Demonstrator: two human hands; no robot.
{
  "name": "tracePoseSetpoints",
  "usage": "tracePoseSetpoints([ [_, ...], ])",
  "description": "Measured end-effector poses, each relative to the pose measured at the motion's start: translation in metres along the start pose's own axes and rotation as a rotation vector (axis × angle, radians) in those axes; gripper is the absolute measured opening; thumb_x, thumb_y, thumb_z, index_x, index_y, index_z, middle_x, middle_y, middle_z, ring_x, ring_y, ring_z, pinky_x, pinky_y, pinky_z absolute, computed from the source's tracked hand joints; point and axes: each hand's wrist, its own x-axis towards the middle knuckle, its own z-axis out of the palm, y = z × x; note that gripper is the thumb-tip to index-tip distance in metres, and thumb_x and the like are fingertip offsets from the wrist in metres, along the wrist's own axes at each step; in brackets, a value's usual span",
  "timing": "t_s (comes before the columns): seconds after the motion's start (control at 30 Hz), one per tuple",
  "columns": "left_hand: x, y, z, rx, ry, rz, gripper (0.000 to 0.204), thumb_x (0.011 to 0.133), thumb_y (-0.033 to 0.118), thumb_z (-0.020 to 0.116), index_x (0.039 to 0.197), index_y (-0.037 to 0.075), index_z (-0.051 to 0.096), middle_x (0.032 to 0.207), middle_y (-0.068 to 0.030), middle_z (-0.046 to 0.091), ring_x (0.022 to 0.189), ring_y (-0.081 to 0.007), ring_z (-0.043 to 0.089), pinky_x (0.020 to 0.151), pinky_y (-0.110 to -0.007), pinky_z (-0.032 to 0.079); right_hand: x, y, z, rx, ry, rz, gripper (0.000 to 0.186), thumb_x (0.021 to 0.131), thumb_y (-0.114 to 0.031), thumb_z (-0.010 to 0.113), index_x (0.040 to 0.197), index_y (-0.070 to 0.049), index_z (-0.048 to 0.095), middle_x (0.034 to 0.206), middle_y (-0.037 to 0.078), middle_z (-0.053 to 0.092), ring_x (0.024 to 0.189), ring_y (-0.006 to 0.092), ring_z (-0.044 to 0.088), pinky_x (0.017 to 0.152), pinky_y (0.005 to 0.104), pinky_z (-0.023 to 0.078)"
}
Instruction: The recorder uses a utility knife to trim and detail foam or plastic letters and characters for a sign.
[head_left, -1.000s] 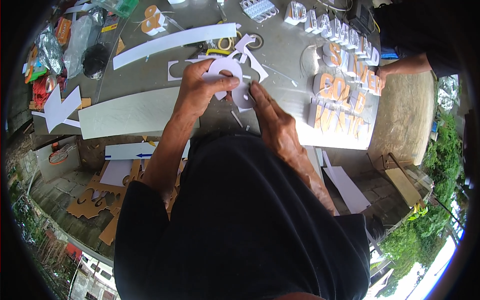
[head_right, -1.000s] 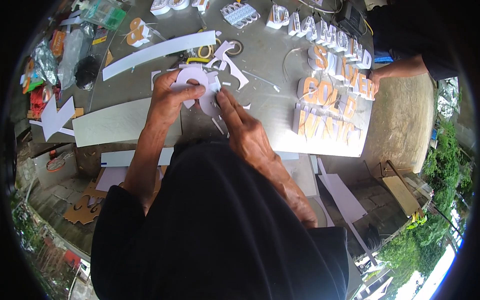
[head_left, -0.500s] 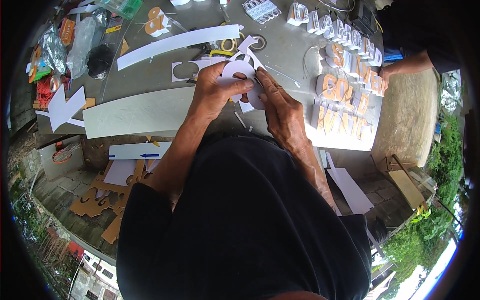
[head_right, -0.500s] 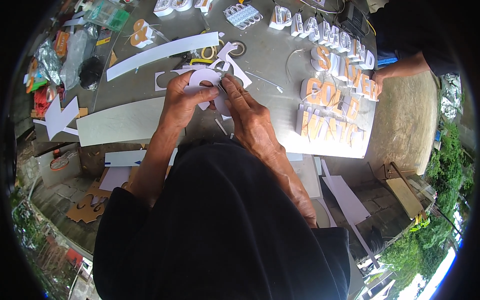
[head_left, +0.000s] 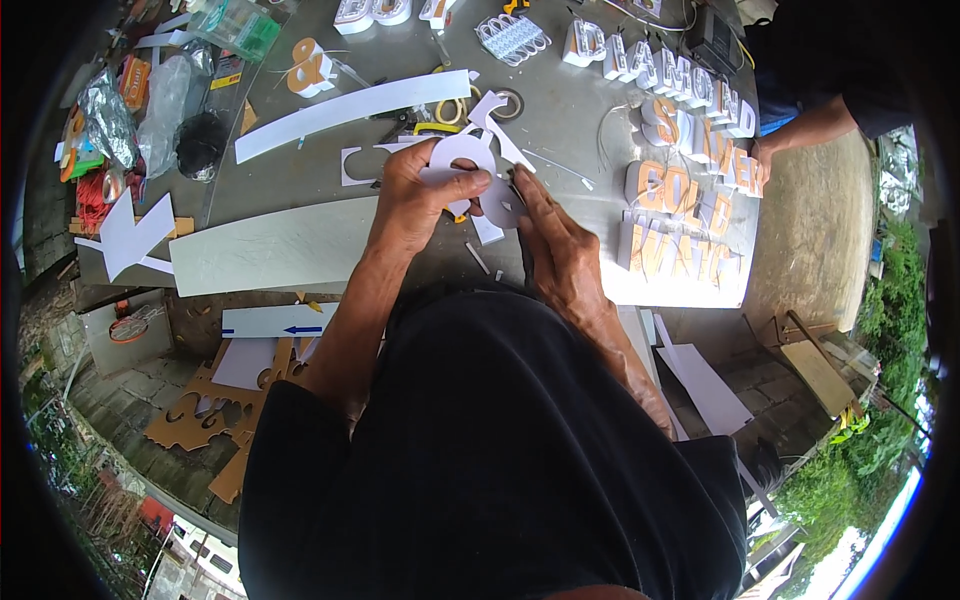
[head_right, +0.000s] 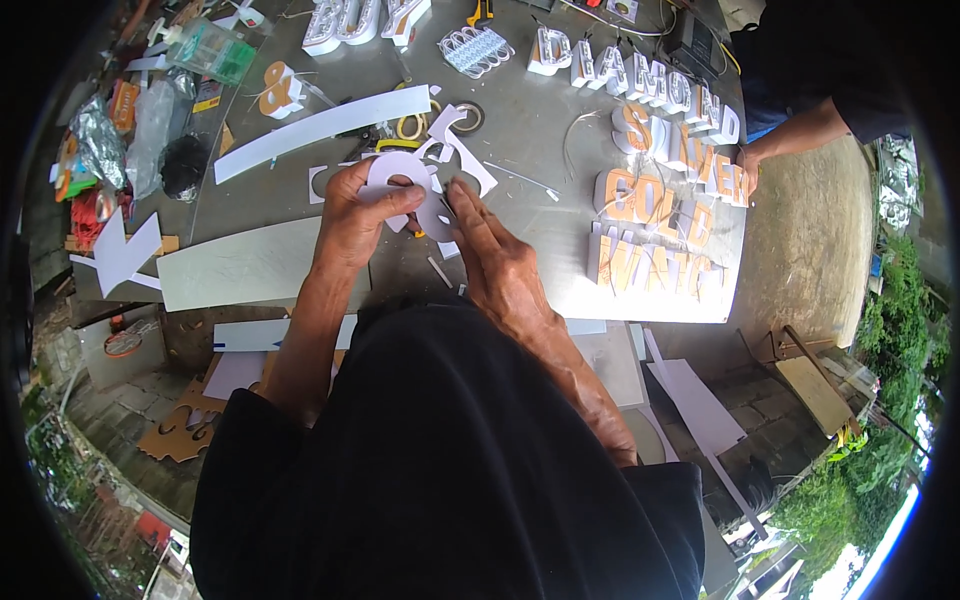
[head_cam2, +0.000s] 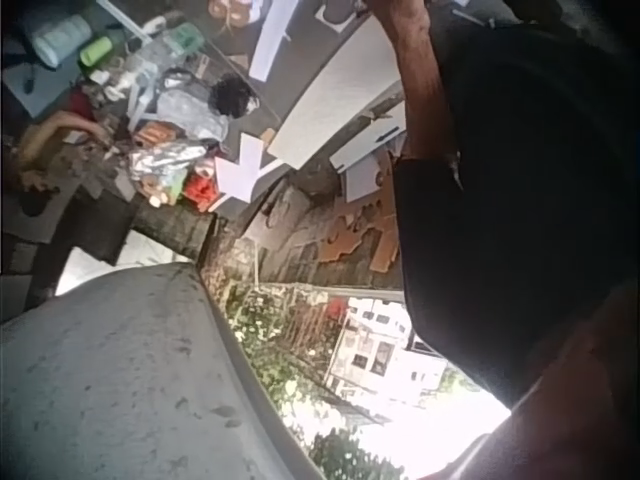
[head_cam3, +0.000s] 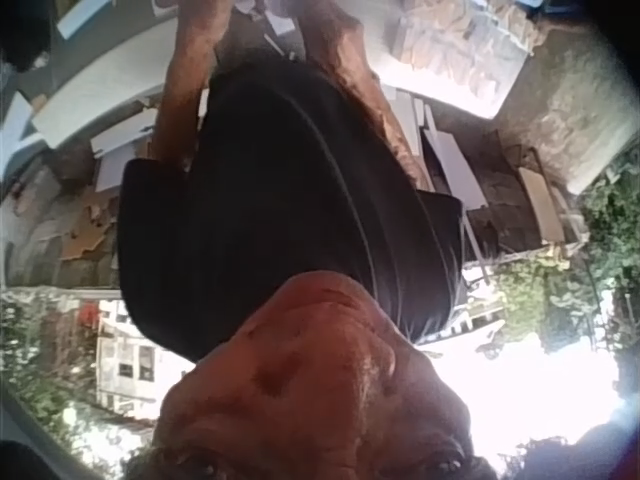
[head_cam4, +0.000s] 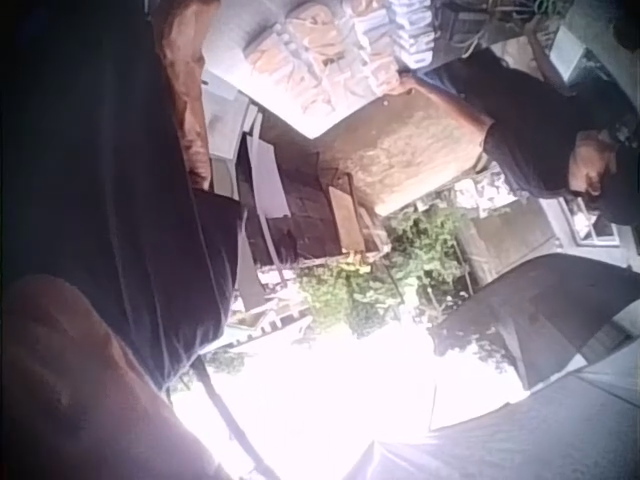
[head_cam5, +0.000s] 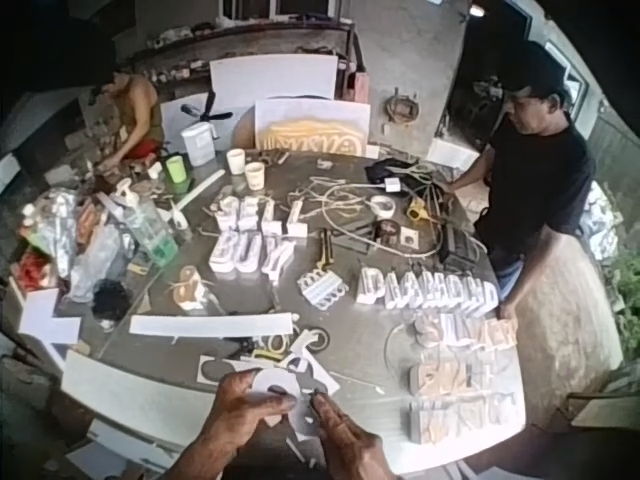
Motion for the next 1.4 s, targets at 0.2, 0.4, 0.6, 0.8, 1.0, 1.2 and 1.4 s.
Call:
tracePoseSetpoints([
  [0.2,0.006,0.0,-0.004,-0.067,0.021,-0.021,0.019,0.077,0.0,0.076,0.093,-0.004,0.068,0.084,-0.0104,0.069,0.069,-0.018,0.068,0.057,-0.03,0.057,-0.007,0.004,-0.002,0.033,-0.003,0.002,0.053,0.09,0.008,0.057,0.141,-0.003,0.047,0.141,0.024,0.05,0.124,0.0416,0.053,0.099,0.0434,0.052],
  [0.4,0.002,-0.005,0.007,-0.075,0.024,0.024,0.017,0.077,-0.003,0.075,0.093,-0.004,0.068,0.085,-0.0108,0.069,0.069,-0.0183,0.067,0.057,-0.03,0.057,0.008,-0.007,0.002,0.051,0.075,0.056,0.051,0.091,0.007,0.056,0.141,-0.002,0.049,0.14,0.021,0.053,0.128,0.0358,0.054,0.103,0.0393,0.048],
  [0.6,0.014,-0.013,-0.014,-0.246,0.189,0.082,0.014,0.083,-0.003,0.073,0.096,-0.001,0.069,0.087,-0.0078,0.069,0.078,-0.0191,0.069,0.059,-0.033,0.059,-0.03,0.016,0.003,0.076,-0.14,-0.01,0.051,0.093,0.004,0.056,0.143,-0.005,0.046,0.14,0.022,0.052,0.123,0.0392,0.056,0.101,0.041,0.051],
  [0.8,0.01,-0.011,-0.002,-0.232,0.118,0.151,0.014,0.082,-0.004,0.073,0.096,-0.001,0.069,0.088,-0.009,0.069,0.08,-0.0188,0.069,0.061,-0.035,0.062,-0.006,0.014,-0.018,0.102,0.085,0.267,0.045,0.101,-0.007,0.05,0.145,-0.006,0.046,0.128,0.018,0.063,0.113,0.0275,0.065,0.093,0.0329,0.053],
  [1.0,-0.002,-0.014,0.016,-0.215,0.107,0.088,0.015,0.082,-0.005,0.073,0.096,-0.002,0.069,0.088,-0.0091,0.069,0.077,-0.0182,0.069,0.06,-0.035,0.062,0.021,-0.004,-0.011,0.035,0.057,0.01,0.047,0.096,0.003,0.052,0.142,-0.004,0.048,0.142,0.019,0.052,0.129,0.0349,0.053,0.102,0.0368,0.049],
  [1.2,0.005,-0.016,0.004,-0.252,0.143,0.094,0.018,0.081,-0.005,0.073,0.098,-0.002,0.068,0.091,-0.0085,0.07,0.076,-0.017,0.068,0.06,-0.033,0.061,0.001,0.0,0.0,-0.017,0.102,0.012,0.051,0.092,0.008,0.053,0.141,-0.004,0.048,0.141,0.021,0.052,0.126,0.0389,0.054,0.1,0.0399,0.051],
  [1.4,-0.004,-0.018,0.015,-0.213,0.124,0.119,0.018,0.082,-0.005,0.072,0.099,-0.002,0.068,0.09,-0.009,0.07,0.078,-0.0168,0.068,0.059,-0.031,0.059,0.01,-0.001,0.005,0.003,0.154,-0.002,0.049,0.093,0.007,0.054,0.141,-0.004,0.049,0.141,0.022,0.051,0.126,0.0395,0.054,0.099,0.0397,0.051],
])
